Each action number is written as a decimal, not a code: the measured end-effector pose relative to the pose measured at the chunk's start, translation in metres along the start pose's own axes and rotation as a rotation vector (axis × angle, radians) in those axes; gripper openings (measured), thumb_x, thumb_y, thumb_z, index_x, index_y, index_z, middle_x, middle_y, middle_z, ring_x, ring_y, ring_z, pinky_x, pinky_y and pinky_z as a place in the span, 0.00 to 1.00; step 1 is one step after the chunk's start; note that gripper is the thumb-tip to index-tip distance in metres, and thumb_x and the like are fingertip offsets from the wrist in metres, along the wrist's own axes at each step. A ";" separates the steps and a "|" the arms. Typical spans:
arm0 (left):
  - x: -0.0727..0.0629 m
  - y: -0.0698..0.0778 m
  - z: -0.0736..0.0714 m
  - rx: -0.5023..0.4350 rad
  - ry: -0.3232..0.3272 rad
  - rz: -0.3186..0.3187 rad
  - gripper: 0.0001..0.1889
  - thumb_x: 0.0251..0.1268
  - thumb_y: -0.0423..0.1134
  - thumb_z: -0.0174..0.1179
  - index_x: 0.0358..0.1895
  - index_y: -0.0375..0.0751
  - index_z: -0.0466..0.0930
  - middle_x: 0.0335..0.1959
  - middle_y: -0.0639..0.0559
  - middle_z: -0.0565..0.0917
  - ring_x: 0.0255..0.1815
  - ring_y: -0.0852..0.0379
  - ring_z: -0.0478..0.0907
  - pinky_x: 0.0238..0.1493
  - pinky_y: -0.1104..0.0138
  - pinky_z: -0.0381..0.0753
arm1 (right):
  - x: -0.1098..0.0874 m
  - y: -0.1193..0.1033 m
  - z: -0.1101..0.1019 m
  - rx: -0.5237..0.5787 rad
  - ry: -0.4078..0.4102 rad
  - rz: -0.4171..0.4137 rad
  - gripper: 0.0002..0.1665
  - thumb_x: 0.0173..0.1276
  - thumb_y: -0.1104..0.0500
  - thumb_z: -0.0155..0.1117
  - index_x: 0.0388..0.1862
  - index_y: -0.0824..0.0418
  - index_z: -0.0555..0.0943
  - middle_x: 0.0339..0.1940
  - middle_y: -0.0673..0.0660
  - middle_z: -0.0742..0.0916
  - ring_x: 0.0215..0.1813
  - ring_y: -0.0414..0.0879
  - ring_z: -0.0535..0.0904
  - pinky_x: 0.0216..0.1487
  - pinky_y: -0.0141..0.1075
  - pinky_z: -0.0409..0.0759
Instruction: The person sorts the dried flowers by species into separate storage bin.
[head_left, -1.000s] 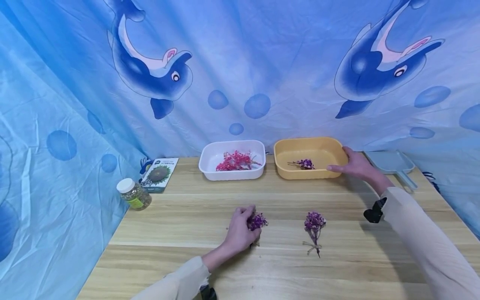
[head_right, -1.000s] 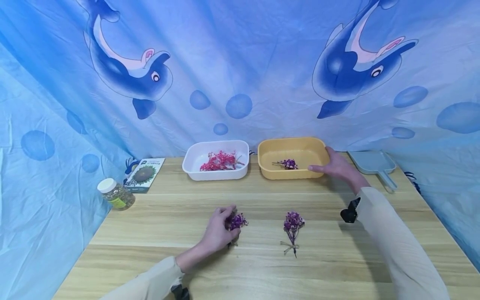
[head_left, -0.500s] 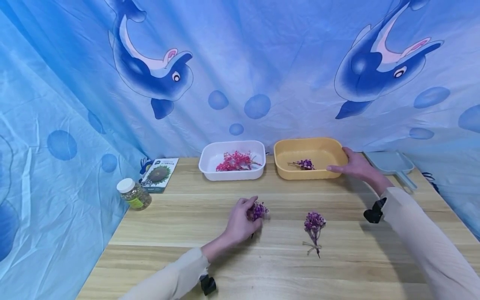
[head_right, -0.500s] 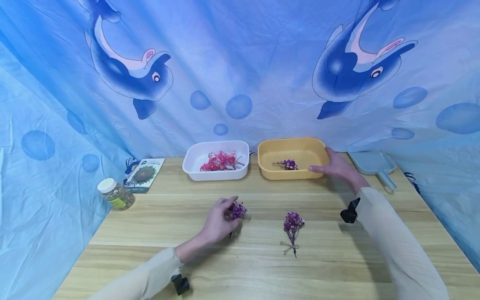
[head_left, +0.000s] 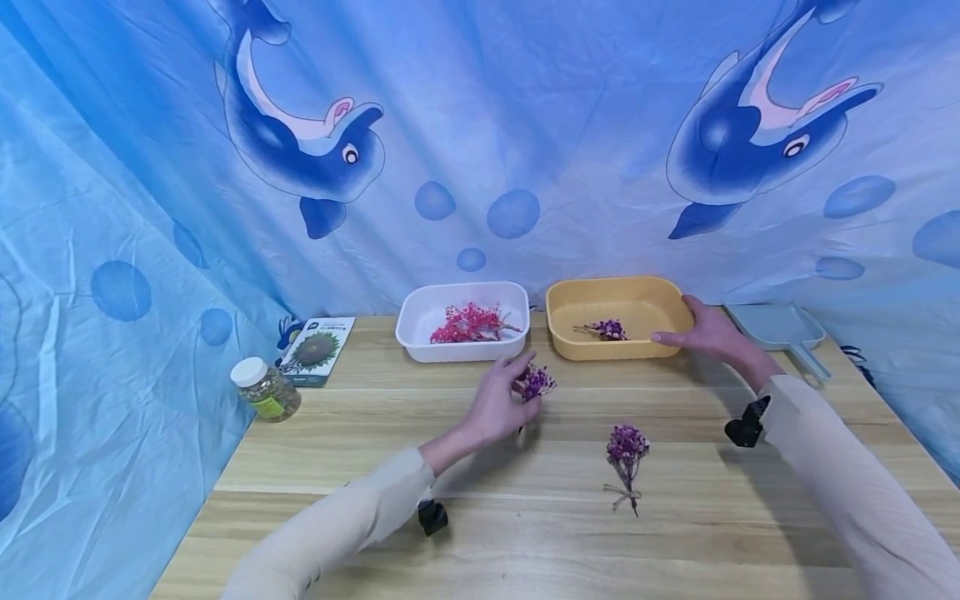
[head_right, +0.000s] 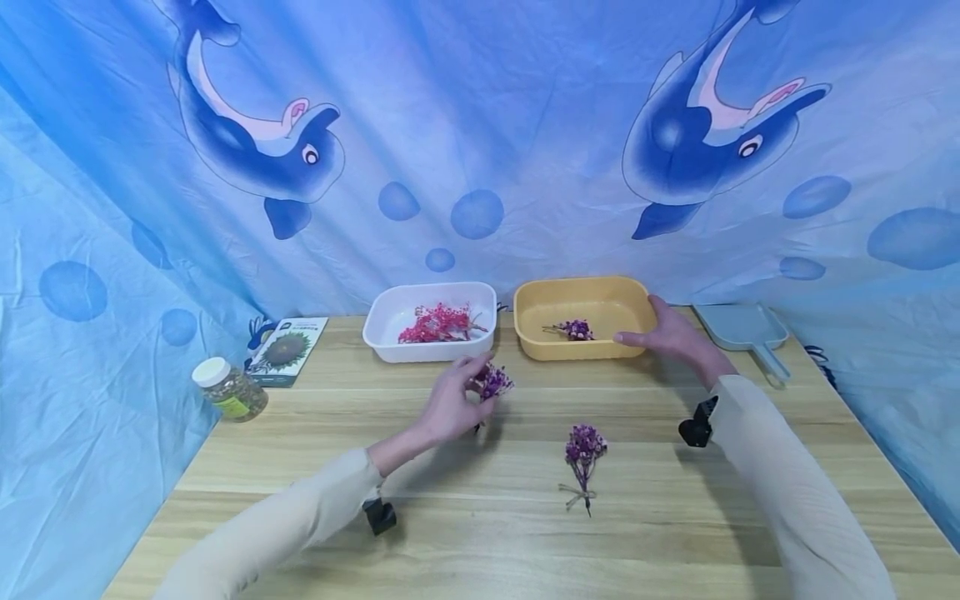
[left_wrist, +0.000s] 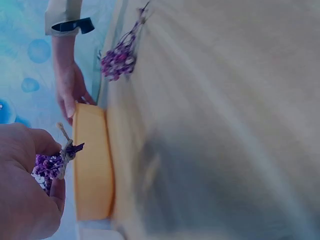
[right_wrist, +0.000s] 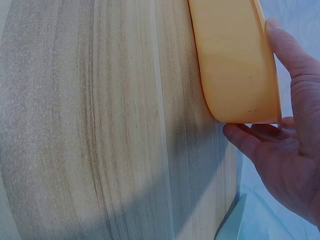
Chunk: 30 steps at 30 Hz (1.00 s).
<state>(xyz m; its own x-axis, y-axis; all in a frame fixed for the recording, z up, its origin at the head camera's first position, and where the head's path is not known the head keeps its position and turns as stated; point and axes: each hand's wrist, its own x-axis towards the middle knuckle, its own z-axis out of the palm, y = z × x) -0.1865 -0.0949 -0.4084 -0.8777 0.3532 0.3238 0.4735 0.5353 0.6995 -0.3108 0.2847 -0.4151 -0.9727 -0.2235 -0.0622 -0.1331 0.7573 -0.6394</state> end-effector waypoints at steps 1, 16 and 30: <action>0.006 0.001 0.000 0.004 -0.003 0.007 0.41 0.51 0.27 0.72 0.72 0.31 0.66 0.54 0.36 0.76 0.43 0.47 0.78 0.46 0.55 0.84 | 0.000 0.000 0.000 -0.001 0.001 0.002 0.73 0.62 0.34 0.70 0.77 0.78 0.37 0.70 0.86 0.58 0.69 0.78 0.59 0.68 0.65 0.60; 0.084 0.018 0.014 0.078 -0.003 0.092 0.39 0.55 0.29 0.72 0.72 0.32 0.67 0.54 0.35 0.77 0.41 0.48 0.80 0.45 0.68 0.82 | -0.003 -0.002 0.000 0.013 -0.002 0.001 0.73 0.62 0.35 0.70 0.77 0.77 0.37 0.71 0.85 0.58 0.70 0.77 0.58 0.69 0.65 0.59; 0.146 0.015 0.033 0.152 -0.014 0.060 0.40 0.60 0.34 0.70 0.76 0.42 0.63 0.63 0.42 0.73 0.58 0.50 0.73 0.58 0.65 0.75 | -0.005 -0.006 -0.001 -0.003 0.004 0.017 0.72 0.62 0.35 0.70 0.77 0.78 0.37 0.72 0.84 0.56 0.71 0.77 0.56 0.71 0.64 0.56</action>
<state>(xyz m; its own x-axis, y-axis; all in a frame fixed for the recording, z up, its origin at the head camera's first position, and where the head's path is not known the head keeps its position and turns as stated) -0.3049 -0.0104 -0.3719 -0.8471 0.3978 0.3522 0.5313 0.6223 0.5749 -0.3050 0.2820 -0.4100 -0.9756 -0.2083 -0.0696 -0.1175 0.7628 -0.6358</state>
